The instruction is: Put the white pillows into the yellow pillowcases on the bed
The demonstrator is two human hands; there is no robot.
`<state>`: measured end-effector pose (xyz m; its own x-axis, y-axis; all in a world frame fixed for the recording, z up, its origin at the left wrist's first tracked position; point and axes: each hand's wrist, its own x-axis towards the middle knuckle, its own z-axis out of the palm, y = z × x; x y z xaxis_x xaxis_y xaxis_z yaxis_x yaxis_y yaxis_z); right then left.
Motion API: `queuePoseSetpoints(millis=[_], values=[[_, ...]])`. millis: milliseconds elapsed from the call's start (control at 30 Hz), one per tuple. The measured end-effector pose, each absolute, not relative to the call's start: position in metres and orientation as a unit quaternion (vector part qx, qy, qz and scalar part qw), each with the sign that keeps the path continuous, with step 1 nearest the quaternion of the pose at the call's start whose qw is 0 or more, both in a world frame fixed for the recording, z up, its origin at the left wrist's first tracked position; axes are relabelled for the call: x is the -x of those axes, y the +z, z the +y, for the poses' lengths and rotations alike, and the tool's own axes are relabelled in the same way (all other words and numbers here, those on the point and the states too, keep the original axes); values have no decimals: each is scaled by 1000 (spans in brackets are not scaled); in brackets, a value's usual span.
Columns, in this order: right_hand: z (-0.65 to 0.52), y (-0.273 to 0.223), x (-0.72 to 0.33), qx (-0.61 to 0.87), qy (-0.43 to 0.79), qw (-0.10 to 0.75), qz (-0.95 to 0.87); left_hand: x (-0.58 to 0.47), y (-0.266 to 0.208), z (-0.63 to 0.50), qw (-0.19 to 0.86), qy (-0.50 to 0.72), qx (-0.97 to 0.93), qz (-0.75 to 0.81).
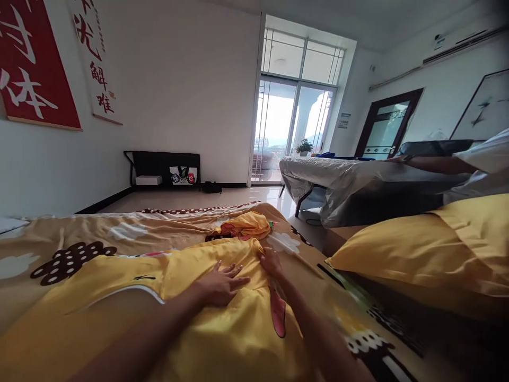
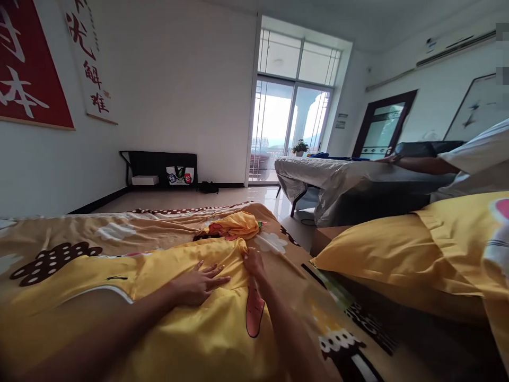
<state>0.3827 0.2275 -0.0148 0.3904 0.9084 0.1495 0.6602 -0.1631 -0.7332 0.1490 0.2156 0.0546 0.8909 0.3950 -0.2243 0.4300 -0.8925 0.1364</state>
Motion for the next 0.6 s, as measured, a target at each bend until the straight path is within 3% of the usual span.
queuePoseSetpoints(millis=[233,400,600], values=[[178,14,-356,791,80,253,-551,-52,81,204,102,-42,-946,306],[58,-29,-352,694,113,179,-688,-23,61,193,73,29,-934,347],[-58,-68,-376,727,5,128,-675,-33,56,184,12,61,-941,332]])
